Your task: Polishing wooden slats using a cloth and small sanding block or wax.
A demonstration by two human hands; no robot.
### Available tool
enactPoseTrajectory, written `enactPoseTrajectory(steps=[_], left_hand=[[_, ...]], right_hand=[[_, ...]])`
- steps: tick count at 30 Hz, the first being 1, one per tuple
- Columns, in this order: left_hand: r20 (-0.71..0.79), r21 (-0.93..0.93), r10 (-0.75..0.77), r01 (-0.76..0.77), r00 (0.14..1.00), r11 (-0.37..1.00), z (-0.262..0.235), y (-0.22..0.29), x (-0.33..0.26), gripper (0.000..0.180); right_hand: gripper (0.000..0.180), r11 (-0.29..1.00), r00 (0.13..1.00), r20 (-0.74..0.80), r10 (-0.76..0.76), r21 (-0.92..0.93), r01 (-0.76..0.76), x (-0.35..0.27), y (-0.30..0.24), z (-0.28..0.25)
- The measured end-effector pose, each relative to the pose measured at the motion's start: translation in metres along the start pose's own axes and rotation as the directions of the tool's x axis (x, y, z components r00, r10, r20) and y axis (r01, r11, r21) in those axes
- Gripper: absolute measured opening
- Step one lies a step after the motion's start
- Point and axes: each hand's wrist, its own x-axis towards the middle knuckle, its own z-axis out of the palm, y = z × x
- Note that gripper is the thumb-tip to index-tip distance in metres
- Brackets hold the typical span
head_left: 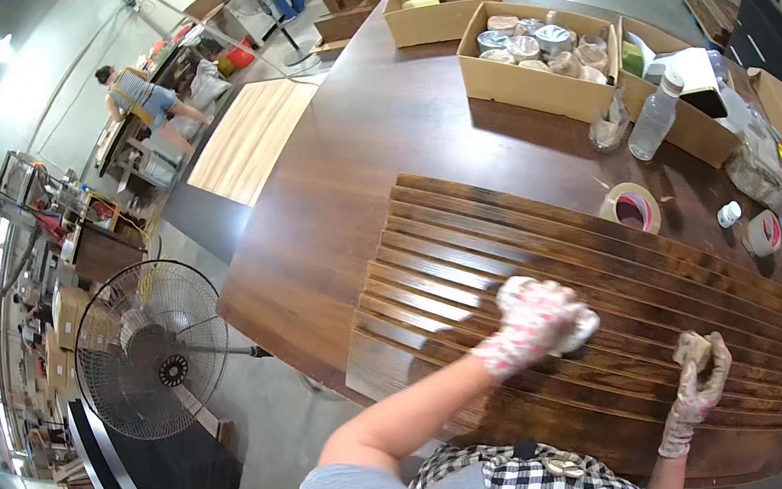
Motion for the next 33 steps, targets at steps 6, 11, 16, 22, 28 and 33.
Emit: enactPoseTrajectory(steps=[6,11,16,22,28,33], left_hand=[[-0.260,0.211,-0.151,0.209,0.954,0.955,-0.069,-0.163,-0.112,0.009],[-0.763,-0.149,-0.315,0.321,0.564,0.935,-0.113,-0.164,-0.153,0.010],[-0.341,0.043,0.063,-0.051,0.938,0.998,-0.043,-0.050,-0.193,0.023],[-0.383,-0.185,-0.007,-0.069,0.924,0.980,0.002,-0.047,-0.207,0.025],[-0.440,-0.178,0.041,-0.132,0.897,0.975,0.003,-0.053,-0.215,0.024],[-0.467,-0.232,0.022,-0.146,0.884,0.962,0.007,-0.055,-0.223,0.026]], right_hand=[[0.052,0.995,0.970,0.220,-0.101,0.024,0.098,-0.007,-0.028,0.059],[0.051,0.982,0.926,0.358,-0.119,-0.095,0.163,-0.017,-0.055,0.084],[0.055,0.966,0.883,0.431,-0.185,-0.083,0.243,-0.030,-0.082,0.142],[0.052,0.937,0.780,0.545,-0.309,0.034,0.348,-0.043,-0.113,0.240],[0.052,0.909,0.684,0.620,-0.384,0.124,0.398,-0.060,-0.144,0.327],[0.052,0.904,0.625,0.685,-0.375,0.122,0.410,-0.075,-0.155,0.371]])
